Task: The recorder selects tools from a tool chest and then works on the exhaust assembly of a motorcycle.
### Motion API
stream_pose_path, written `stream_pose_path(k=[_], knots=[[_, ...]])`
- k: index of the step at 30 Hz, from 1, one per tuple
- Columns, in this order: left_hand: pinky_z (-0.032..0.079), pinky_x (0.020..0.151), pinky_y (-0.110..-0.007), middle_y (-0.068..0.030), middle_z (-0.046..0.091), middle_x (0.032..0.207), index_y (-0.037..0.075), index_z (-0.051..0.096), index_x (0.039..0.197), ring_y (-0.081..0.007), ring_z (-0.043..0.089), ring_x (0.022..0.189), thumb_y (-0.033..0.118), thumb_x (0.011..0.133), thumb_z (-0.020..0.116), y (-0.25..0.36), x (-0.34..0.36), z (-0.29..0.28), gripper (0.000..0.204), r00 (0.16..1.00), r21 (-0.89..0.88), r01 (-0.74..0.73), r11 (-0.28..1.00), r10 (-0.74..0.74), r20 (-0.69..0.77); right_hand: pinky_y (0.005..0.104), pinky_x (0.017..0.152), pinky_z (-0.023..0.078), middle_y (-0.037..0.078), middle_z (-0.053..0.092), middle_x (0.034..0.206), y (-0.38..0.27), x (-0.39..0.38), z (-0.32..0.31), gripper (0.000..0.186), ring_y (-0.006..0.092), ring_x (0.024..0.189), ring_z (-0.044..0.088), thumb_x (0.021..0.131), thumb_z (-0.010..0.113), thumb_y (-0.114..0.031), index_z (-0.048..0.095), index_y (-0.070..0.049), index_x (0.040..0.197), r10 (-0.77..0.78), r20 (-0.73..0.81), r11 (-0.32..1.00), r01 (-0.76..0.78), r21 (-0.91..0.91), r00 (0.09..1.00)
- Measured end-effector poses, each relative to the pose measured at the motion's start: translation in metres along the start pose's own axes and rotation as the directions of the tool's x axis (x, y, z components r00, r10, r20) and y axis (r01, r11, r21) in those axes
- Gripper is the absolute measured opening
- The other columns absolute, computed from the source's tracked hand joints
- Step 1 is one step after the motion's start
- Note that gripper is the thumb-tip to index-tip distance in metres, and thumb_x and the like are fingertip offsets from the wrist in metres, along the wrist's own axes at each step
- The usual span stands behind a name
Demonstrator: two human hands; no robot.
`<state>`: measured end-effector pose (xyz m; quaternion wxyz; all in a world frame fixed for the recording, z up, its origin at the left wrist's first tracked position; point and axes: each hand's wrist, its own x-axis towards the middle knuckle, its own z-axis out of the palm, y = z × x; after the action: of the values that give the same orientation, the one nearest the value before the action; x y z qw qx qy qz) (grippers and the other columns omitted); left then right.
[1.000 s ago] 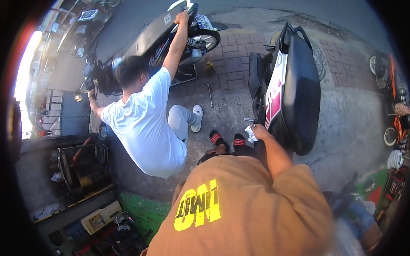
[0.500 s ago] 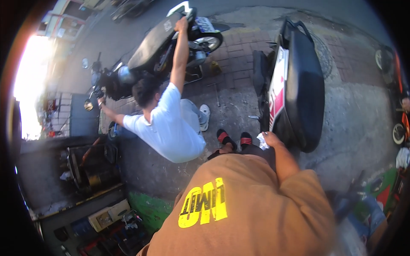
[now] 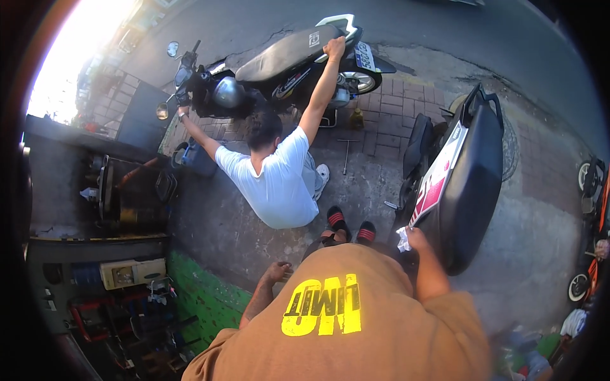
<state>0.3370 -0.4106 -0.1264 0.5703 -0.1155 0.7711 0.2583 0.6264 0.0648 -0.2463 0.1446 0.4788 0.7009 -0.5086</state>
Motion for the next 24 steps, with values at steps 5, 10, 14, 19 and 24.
stream_pose_path(k=[5, 10, 14, 19, 24], knots=[[0.055, 0.069, -0.040, -0.0106, 0.069, 0.107, 0.007, 0.055, 0.130, -0.0234, 0.066, 0.083, 0.025, 0.101, 0.047, -0.005, -0.017, 0.007, 0.034, 1.000, 0.138, 0.008, 0.990, -0.009, 0.003, 0.0391, 0.085, 0.047, 0.020, 0.069, 0.096, -0.003, 0.011, -0.013, 0.053, 0.0281, 0.091, 0.066, 0.101, 0.044, -0.042, 0.065, 0.006, 0.107, -0.023, -0.026, 1.000, 0.023, -0.017, 0.999], [0.056, 0.068, -0.040, -0.0106, 0.069, 0.106, 0.007, 0.055, 0.129, -0.0235, 0.066, 0.082, 0.025, 0.101, 0.048, 0.015, -0.025, -0.009, 0.034, 1.000, 0.257, 0.023, 0.966, -0.025, 0.004, 0.0400, 0.083, 0.048, 0.020, 0.070, 0.094, -0.002, -0.002, -0.006, 0.051, 0.0299, 0.089, 0.067, 0.101, 0.044, -0.041, 0.066, 0.005, 0.104, 0.000, -0.064, 0.999, 0.003, 0.040, 0.998], [0.056, 0.068, -0.038, -0.0118, 0.069, 0.106, 0.006, 0.055, 0.129, -0.0238, 0.067, 0.082, 0.025, 0.101, 0.048, 0.027, -0.015, -0.024, 0.034, 0.999, 0.112, -0.029, 0.993, 0.032, -0.022, 0.0407, 0.084, 0.048, 0.020, 0.070, 0.093, 0.014, 0.001, 0.009, 0.050, 0.0310, 0.089, 0.067, 0.100, 0.045, -0.040, 0.067, 0.004, 0.101, 0.005, -0.048, 0.999, -0.003, 0.053, 0.999], [0.055, 0.070, -0.037, -0.0122, 0.069, 0.105, 0.003, 0.056, 0.128, -0.0238, 0.068, 0.085, 0.022, 0.101, 0.048, 0.092, -0.043, -0.020, 0.033, 0.990, 0.258, -0.123, 0.958, 0.139, -0.041, 0.0467, 0.090, 0.047, 0.031, 0.064, 0.103, 0.012, -0.006, 0.019, 0.052, 0.0440, 0.106, 0.060, 0.098, 0.045, -0.041, 0.066, 0.006, 0.101, 0.062, -0.066, 0.993, -0.055, 0.109, 0.996], [0.053, 0.077, -0.033, -0.0143, 0.069, 0.106, -0.003, 0.063, 0.119, -0.0199, 0.066, 0.091, 0.019, 0.099, 0.052, 0.034, 0.001, -0.065, 0.032, 0.980, 0.247, -0.194, 0.949, 0.201, -0.002, 0.0489, 0.090, 0.046, 0.031, 0.063, 0.103, -0.008, 0.007, 0.030, 0.051, 0.0447, 0.104, 0.060, 0.099, 0.044, -0.040, 0.066, 0.006, 0.101, -0.036, -0.091, 0.984, 0.052, 0.173, 0.995]])
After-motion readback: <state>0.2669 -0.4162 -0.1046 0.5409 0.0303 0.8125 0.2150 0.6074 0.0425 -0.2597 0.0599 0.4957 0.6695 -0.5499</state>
